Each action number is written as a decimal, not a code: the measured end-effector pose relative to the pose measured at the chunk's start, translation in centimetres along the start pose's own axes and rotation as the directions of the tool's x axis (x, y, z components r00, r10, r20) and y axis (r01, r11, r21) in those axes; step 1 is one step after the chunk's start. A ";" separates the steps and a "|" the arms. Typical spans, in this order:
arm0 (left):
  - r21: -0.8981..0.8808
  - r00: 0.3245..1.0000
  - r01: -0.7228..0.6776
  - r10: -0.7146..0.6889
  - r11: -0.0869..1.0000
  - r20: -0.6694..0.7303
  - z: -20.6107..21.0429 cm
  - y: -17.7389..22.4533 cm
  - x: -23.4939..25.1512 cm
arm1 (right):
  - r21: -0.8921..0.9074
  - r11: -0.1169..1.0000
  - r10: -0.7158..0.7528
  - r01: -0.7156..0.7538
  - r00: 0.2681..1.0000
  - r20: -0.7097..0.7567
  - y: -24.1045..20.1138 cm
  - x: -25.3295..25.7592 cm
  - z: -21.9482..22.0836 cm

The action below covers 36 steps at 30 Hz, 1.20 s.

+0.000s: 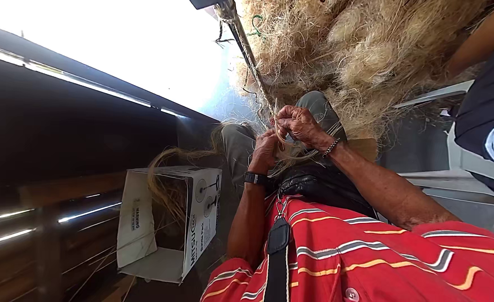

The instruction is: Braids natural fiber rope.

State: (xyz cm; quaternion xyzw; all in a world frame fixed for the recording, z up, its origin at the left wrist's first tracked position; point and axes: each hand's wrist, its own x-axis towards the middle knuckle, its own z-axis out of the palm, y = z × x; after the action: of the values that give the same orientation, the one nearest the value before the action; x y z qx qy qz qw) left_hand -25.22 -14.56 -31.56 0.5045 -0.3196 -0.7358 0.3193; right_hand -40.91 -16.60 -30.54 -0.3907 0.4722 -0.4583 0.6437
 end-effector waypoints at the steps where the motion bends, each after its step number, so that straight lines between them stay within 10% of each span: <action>1: 0.093 0.996 -0.057 0.063 0.994 -0.060 0.1 0.3 -0.2 | -0.019 0.999 -0.037 0.037 0.999 -0.008 0.2 0.1 0.0; 8: 0.489 0.883 -0.385 0.467 0.783 -0.054 0.8 2.1 -0.8 | -0.111 0.988 -0.110 0.106 0.993 -0.031 0.5 0.1 0.1; 19: 0.658 0.944 -0.244 0.330 0.712 -0.006 -0.1 4.4 2.2 | 0.066 0.995 0.071 -0.070 0.997 -0.014 0.1 -0.4 -0.4; 25: 0.407 0.956 -0.292 0.269 0.866 0.115 -0.1 4.7 0.9 | 0.196 0.969 0.121 -0.154 0.978 0.167 0.8 -0.2 -2.8; 36: -0.039 0.951 -0.270 0.273 0.962 0.149 0.8 4.8 0.0 | -0.133 0.990 0.081 -0.042 0.950 0.301 0.1 -1.4 -4.8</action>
State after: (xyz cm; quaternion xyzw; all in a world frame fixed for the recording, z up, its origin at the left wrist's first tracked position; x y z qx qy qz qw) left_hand -25.31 -17.27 -27.51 0.3948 -0.4025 -0.7245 0.3965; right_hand -45.67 -15.62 -31.45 -0.4815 0.4067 -0.3417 0.6972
